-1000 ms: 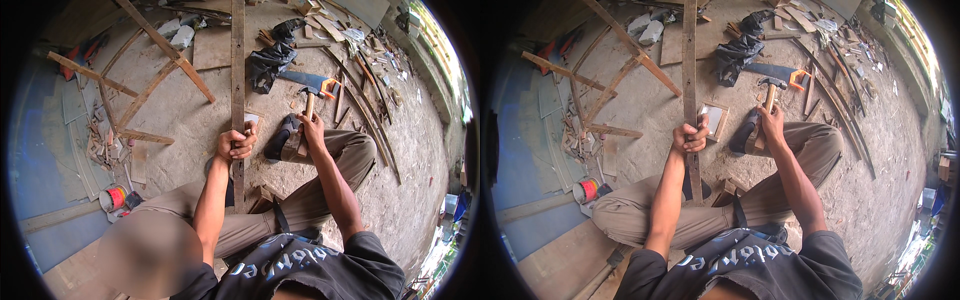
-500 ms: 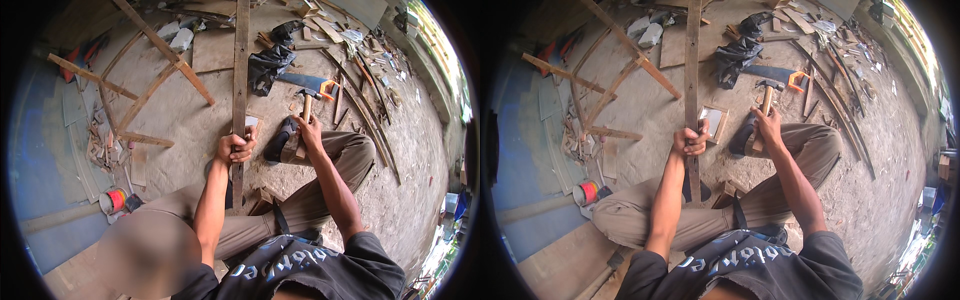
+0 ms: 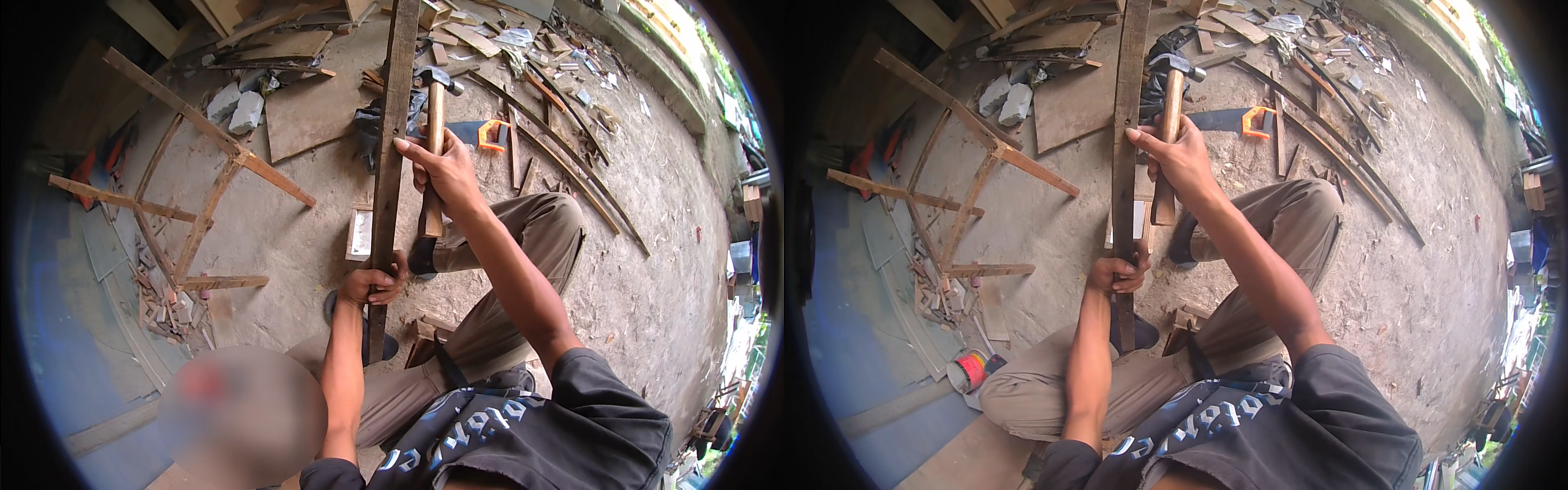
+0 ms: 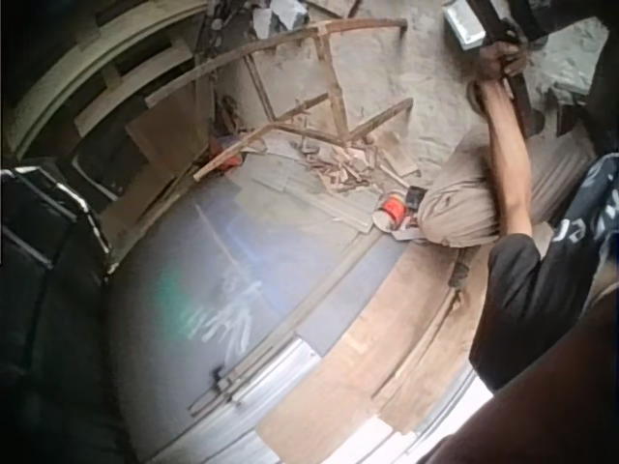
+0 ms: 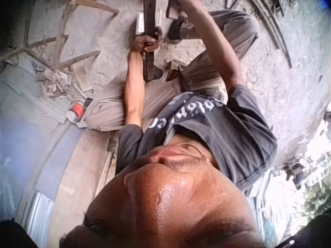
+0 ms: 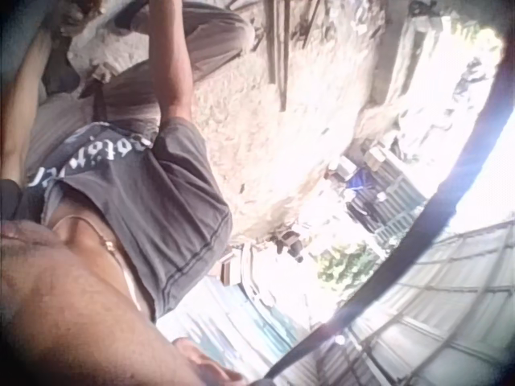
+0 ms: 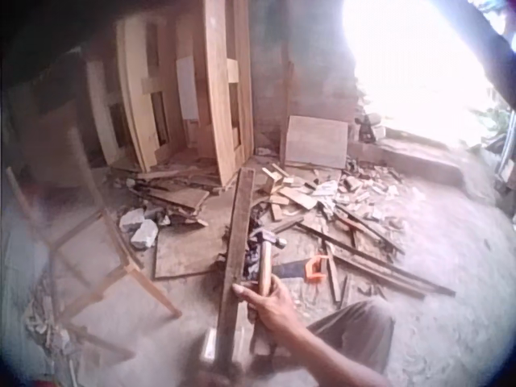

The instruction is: The person uses a hammer to strike a wooden plank, shaping or splitting it. They then fit the modified plank into a wooden frame structure, likely a chair or table, and secure it in place.

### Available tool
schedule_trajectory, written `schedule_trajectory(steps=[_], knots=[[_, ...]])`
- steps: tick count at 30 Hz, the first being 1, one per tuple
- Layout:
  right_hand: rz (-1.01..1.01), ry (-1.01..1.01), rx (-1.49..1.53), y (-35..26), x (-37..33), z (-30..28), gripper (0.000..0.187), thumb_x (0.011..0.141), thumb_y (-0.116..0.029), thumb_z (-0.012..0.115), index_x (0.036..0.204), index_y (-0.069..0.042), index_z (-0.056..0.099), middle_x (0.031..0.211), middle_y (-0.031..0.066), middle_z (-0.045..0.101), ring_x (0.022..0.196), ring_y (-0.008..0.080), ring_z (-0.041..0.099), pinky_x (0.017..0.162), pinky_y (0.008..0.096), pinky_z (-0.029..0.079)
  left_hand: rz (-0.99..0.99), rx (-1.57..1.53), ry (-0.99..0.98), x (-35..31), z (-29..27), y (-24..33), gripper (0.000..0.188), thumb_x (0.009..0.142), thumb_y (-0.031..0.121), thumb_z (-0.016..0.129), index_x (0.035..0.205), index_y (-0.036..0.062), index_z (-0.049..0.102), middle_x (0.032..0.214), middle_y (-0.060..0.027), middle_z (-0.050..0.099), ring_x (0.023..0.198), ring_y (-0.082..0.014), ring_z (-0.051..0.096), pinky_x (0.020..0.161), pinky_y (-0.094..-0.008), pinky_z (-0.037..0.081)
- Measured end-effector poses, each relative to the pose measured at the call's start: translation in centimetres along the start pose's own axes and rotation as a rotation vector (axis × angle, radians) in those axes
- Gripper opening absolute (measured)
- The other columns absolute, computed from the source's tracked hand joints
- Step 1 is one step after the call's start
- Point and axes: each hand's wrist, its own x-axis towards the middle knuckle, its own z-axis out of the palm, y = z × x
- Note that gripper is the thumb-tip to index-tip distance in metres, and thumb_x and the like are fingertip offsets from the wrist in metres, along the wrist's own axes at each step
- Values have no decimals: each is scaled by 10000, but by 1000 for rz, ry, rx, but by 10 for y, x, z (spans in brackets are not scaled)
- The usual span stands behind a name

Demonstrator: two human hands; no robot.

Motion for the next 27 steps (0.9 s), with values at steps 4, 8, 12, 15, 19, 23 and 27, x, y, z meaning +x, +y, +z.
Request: schedule_trajectory(steps=[4, 8, 12, 15, 19, 23, 27], knots=[[76, 35, 126, 1, -12, 6, 352, 821, -170, 791, 977, -31, 507, 640, -33, 497, 475, 56, 454, 436, 215, 379, 3, 16, -19, 1, -9, -11, 201, 766, 91, 630, 903, -4, 517, 563, -1, 423, 331, -47, 353, 317, -217, 281], [52, 71, 160, 10, -15, 5, 368, 824, -166, 786, 987, -47, 480, 663, -36, 484, 476, 55, 443, 436, 212, 370, -6, 51, 5, 3, -15, -21, 198, 768, 93, 642, 895, -2, 524, 565, -4, 429, 334, -54, 358, 324, -228, 284], [48, 71, 172, 20, -15, -3, 421, 806, -197, 806, 974, -59, 445, 706, -1, 536, 491, 69, 489, 434, 226, 410, -14, 74, -12, 5, -23, -25, 202, 771, 99, 648, 898, -5, 531, 566, -4, 428, 337, -57, 359, 329, -231, 287], [55, 80, 188, 28, -14, -9, 444, 792, -212, 819, 952, -67, 430, 724, 18, 567, 498, 78, 514, 436, 233, 433, -37, 51, -21, 8, -24, -28, 215, 764, 85, 629, 926, -16, 529, 533, 2, 414, 340, -69, 355, 342, -238, 280], [48, 114, 196, 30, -14, -12, 443, 786, -210, 822, 938, -67, 432, 726, 22, 575, 493, 81, 516, 437, 237, 438, -44, 10, -49, 15, -21, -33, 229, 775, 91, 629, 948, -17, 526, 514, 8, 401, 352, -74, 357, 357, -243, 288], [33, 113, 180, 31, -12, -14, 457, 775, -211, 832, 940, -61, 433, 739, 34, 589, 507, 84, 530, 442, 235, 448, 11, 86, -50, 20, -16, -34, 293, 845, 191, 643, 1018, -19, 535, 609, -34, 469, 454, -103, 443, 434, -242, 366], [22, 123, 105, 36, -12, -14, 446, 782, -172, 827, 980, -50, 447, 740, 14, 568, 509, 67, 500, 441, 222, 421, 157, 156, 127, 24, -9, -27, 458, 924, 402, 588, 1106, -14, 530, 733, -82, 538, 567, -156, 519, 541, -277, 436]])
